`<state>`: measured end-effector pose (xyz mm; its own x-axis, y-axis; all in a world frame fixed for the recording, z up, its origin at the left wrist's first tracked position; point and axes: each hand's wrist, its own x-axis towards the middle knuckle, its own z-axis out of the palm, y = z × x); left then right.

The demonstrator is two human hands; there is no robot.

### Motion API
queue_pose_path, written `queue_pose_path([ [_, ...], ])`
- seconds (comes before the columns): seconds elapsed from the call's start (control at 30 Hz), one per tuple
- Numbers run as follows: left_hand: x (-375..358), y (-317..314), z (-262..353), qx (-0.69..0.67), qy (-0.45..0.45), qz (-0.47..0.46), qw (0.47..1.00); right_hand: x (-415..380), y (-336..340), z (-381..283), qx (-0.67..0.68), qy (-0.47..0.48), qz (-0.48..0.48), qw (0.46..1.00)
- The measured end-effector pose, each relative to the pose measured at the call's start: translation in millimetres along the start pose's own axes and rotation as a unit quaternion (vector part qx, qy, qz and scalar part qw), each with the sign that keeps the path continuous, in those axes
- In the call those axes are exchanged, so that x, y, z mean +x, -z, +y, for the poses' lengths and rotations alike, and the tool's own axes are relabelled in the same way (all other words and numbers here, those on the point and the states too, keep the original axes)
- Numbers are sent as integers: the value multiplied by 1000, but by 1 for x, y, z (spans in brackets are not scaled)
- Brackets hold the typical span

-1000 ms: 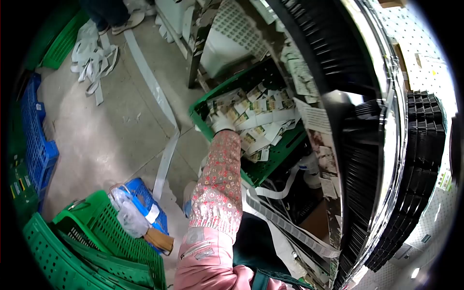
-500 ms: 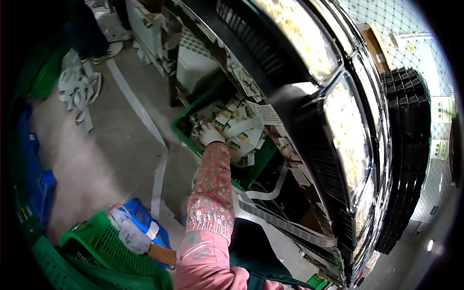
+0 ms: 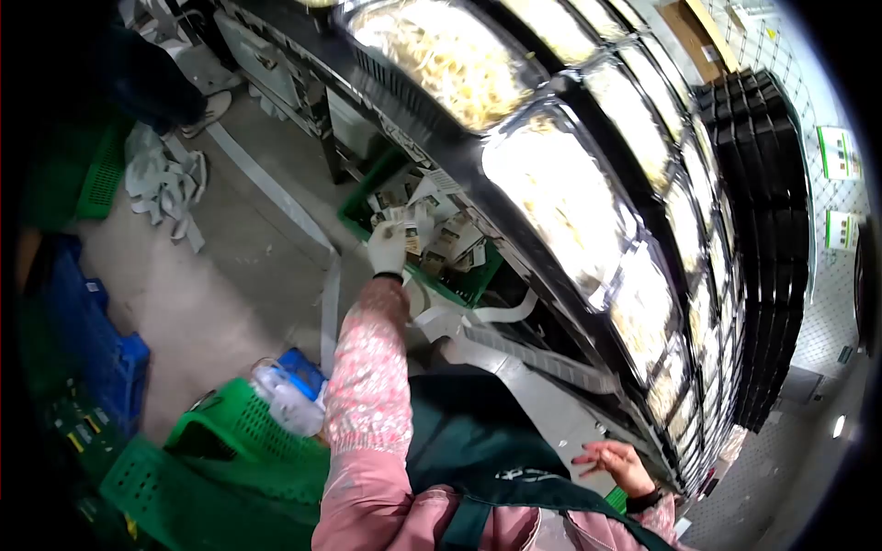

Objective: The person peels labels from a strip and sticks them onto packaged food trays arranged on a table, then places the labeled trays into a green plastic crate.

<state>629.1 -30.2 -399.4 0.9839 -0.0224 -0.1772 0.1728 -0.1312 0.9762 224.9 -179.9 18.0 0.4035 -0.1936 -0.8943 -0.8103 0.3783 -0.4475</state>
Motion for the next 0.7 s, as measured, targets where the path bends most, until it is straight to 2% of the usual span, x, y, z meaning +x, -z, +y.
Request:
queue_pose_path([
  [0.03, -16, 26, 18, -133, 27, 2, 991, -5, -5, 0, -17, 20, -3, 1000],
  [0.1, -63, 90, 94, -185, 111, 8, 976, -13, -17, -7, -54, 19, -21, 998],
  [0.17, -108, 160, 62, -140, 98, -36, 985, -14, -24, -5, -121, 54, -44, 990],
  [0.23, -162, 210, 100, -211, 266, -54, 939, -10, -37, -5, -188, 118, -65, 973],
  [0.3, -215, 242, 107, -223, 341, -106, 907, -1, -60, -17, -243, 169, -95, 951],
  [0.37, -259, 248, 148, -114, 324, -186, 921, 7, -85, -27, -193, 226, -134, 945],
  [0.43, -287, 225, 267, -76, 249, -279, 924, 18, -106, -23, -298, 390, -72, 868],
  [0.5, -309, 207, 314, -54, 185, -367, 910, 29, -121, -17, -97, 412, -92, 902],
  [0.53, -317, 199, 333, -82, 205, -393, 893, 20, -120, -25, 20, 362, -118, 925],
  [0.57, -324, 192, 344, -74, 176, -406, 894, 7, -114, -34, 138, 307, -141, 931],
  [0.63, -338, 180, 363, -76, 217, -437, 869, -15, -91, -36, 134, 337, -92, 927],
  [0.7, -358, 162, 365, -76, 225, -471, 849, -32, -63, -24, 119, 329, -73, 934],
])
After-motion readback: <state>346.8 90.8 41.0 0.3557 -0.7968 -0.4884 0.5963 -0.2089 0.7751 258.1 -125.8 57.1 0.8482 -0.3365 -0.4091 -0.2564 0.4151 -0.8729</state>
